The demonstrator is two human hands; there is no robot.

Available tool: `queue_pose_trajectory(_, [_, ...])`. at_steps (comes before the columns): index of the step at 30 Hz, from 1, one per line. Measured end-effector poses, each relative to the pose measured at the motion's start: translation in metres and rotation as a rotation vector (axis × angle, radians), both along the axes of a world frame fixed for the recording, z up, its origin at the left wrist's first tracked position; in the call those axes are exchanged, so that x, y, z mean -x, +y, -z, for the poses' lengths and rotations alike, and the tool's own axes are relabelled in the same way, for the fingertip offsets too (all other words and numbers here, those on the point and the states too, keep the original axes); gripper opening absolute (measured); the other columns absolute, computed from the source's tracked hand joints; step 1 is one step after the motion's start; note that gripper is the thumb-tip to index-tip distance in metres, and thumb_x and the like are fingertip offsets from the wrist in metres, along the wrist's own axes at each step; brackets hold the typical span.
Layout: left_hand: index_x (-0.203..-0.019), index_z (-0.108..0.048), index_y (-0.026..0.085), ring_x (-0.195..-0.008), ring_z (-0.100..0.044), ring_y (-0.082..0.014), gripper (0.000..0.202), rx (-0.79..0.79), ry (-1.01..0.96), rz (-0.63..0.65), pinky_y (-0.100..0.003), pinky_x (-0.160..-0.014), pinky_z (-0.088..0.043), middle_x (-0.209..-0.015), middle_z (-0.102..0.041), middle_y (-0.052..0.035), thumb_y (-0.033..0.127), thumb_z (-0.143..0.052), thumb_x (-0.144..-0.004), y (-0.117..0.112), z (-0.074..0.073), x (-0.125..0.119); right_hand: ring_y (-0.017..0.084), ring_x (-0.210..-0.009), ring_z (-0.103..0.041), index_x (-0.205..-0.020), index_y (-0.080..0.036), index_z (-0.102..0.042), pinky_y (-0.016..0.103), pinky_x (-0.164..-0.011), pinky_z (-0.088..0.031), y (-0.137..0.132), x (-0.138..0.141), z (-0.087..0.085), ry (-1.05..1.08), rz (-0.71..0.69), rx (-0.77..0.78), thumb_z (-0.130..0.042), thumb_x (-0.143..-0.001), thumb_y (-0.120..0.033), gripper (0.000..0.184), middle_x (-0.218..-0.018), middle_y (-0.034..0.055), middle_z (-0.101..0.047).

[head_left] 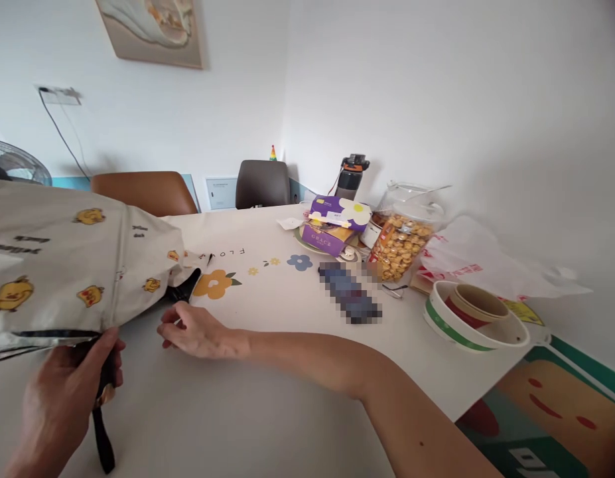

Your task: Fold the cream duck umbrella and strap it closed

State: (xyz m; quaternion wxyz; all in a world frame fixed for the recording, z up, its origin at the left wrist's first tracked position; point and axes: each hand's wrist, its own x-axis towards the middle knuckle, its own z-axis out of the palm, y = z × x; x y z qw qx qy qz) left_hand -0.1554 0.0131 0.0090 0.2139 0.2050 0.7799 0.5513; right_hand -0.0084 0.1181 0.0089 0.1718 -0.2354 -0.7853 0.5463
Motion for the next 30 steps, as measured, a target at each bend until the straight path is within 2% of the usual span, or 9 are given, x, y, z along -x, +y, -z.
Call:
queue_pose_trajectory(5, [-0.066, -0.059, 0.017, -0.041, -0.048, -0.0137, 0.034, 0.010, -0.382, 0.119, -0.022, -0.032, -0.036, -0.053, -0.056, 0.0003, 0.044, -0.074, -0.053, 0.000, -0.007, -0.008, 0.013, -0.057, -0.062, -0.081, -0.021, -0.048, 0.026, -0.060, -0.050, 0.013, 0.028, 0.016, 0.113, 0.009, 0.292, -0.049, -0.083, -0.023, 0.003, -0.067, -0.0024, -0.059])
queue_pose_trajectory(8, [-0.067, -0.057, 0.016, -0.039, -0.045, -0.0115, 0.034, 0.011, -0.471, 0.165, -0.021, -0.031, -0.035, -0.051, -0.053, 0.0013, 0.045, -0.072, -0.056, 0.000, -0.008, -0.016, 0.013, -0.055, -0.061, -0.078, -0.020, -0.050, 0.025, -0.056, -0.050, 0.016, 0.036, 0.030, 0.214, 0.001, 0.422, -0.048, -0.085, -0.024, 0.008, -0.066, -0.0013, -0.058])
queue_pose_trajectory(13, [-0.079, -0.055, 0.017, -0.039, -0.045, -0.0096, 0.039, -0.081, -0.438, 0.204, -0.019, -0.031, -0.035, -0.056, -0.054, 0.0031, 0.050, -0.068, -0.063, 0.002, -0.006, -0.026, 0.013, -0.050, -0.060, -0.074, -0.019, -0.051, 0.026, -0.051, -0.051, 0.013, 0.035, 0.038, 0.291, 0.036, 0.476, -0.047, -0.085, -0.021, 0.011, -0.069, -0.0001, -0.060])
queue_pose_trajectory(17, [-0.075, -0.054, 0.015, -0.037, -0.045, -0.0099, 0.041, -0.115, -0.414, 0.199, -0.020, -0.030, -0.035, -0.055, -0.054, 0.0015, 0.054, -0.064, -0.064, 0.007, -0.006, -0.032, 0.013, -0.049, -0.060, -0.071, -0.018, -0.052, 0.026, -0.051, -0.051, 0.012, 0.034, 0.033, 0.275, 0.033, 0.480, -0.050, -0.084, -0.023, 0.013, -0.066, -0.0002, -0.060])
queue_pose_trajectory(23, [-0.072, -0.053, 0.014, -0.038, -0.047, -0.0103, 0.038, -0.205, -0.442, 0.220, -0.020, -0.031, -0.035, -0.053, -0.054, -0.0005, 0.053, -0.054, -0.071, 0.019, -0.014, -0.033, 0.012, -0.047, -0.059, -0.069, -0.017, -0.051, 0.025, -0.050, -0.051, 0.010, 0.036, 0.026, 0.255, 0.014, 0.537, -0.043, -0.082, -0.014, 0.016, -0.055, -0.0021, -0.057])
queue_pose_trajectory(27, [-0.071, -0.053, 0.015, -0.035, -0.047, -0.0112, 0.029, -0.233, -0.411, 0.218, -0.021, -0.031, -0.034, -0.051, -0.054, -0.0002, 0.043, -0.048, -0.072, 0.033, -0.019, -0.032, 0.013, -0.048, -0.060, -0.069, -0.018, -0.049, 0.026, -0.050, -0.051, 0.012, 0.034, 0.024, 0.285, 0.012, 0.589, -0.041, -0.085, -0.021, 0.018, -0.058, -0.0008, -0.058])
queue_pose_trajectory(30, [-0.066, -0.051, 0.016, -0.032, -0.045, -0.0119, 0.026, -0.216, -0.358, 0.207, -0.021, -0.029, -0.032, -0.046, -0.051, 0.0012, 0.042, -0.049, -0.070, 0.042, -0.015, -0.033, 0.014, -0.050, -0.060, -0.074, -0.019, -0.049, 0.029, -0.050, -0.051, 0.014, 0.031, 0.023, 0.395, 0.037, 0.611, -0.040, -0.087, -0.027, 0.017, -0.063, 0.0004, -0.059])
